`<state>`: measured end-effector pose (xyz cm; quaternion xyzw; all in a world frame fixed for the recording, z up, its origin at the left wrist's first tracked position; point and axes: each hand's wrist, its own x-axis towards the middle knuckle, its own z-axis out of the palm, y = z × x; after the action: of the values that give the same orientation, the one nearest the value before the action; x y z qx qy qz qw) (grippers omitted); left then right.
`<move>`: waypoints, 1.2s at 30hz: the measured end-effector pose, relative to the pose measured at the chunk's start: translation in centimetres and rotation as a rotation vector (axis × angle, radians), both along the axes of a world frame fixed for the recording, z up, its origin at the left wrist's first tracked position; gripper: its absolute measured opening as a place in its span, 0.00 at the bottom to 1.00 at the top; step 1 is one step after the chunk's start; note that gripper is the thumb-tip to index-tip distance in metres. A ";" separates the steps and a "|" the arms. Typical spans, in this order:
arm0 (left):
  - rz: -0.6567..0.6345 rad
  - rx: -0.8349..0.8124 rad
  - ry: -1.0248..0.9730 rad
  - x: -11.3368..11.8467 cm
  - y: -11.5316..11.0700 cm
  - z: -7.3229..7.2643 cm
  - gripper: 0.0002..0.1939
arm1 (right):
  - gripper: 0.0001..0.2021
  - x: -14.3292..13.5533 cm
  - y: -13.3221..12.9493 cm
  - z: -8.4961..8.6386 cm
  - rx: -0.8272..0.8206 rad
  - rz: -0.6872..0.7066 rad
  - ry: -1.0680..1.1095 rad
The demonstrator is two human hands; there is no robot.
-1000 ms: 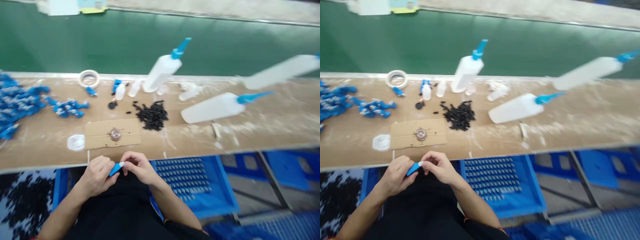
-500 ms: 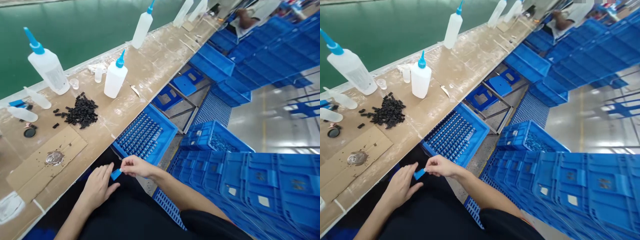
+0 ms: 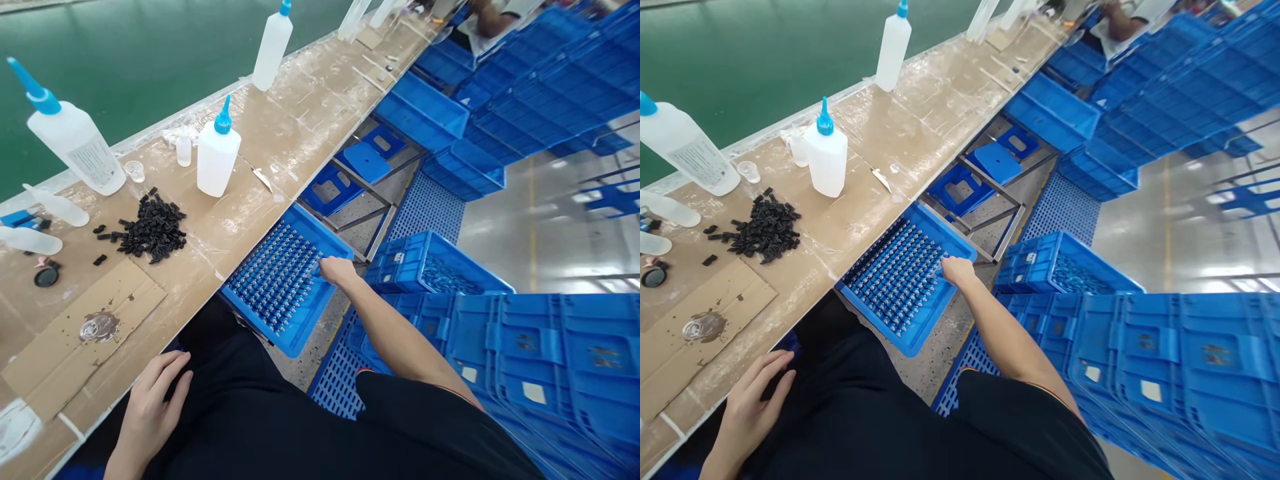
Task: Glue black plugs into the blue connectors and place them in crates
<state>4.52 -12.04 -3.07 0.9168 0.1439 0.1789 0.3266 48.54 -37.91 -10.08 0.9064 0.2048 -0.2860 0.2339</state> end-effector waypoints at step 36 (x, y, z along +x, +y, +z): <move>0.700 0.080 -0.240 -9.8 0.5 0.7 0.08 | 0.39 -2.1 30.7 1.7 1.793 -0.059 0.077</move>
<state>-5.29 -11.49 -2.39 0.7968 0.4022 0.3915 0.2239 46.45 -7.25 -8.34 0.7433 0.3357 -0.0549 -0.5760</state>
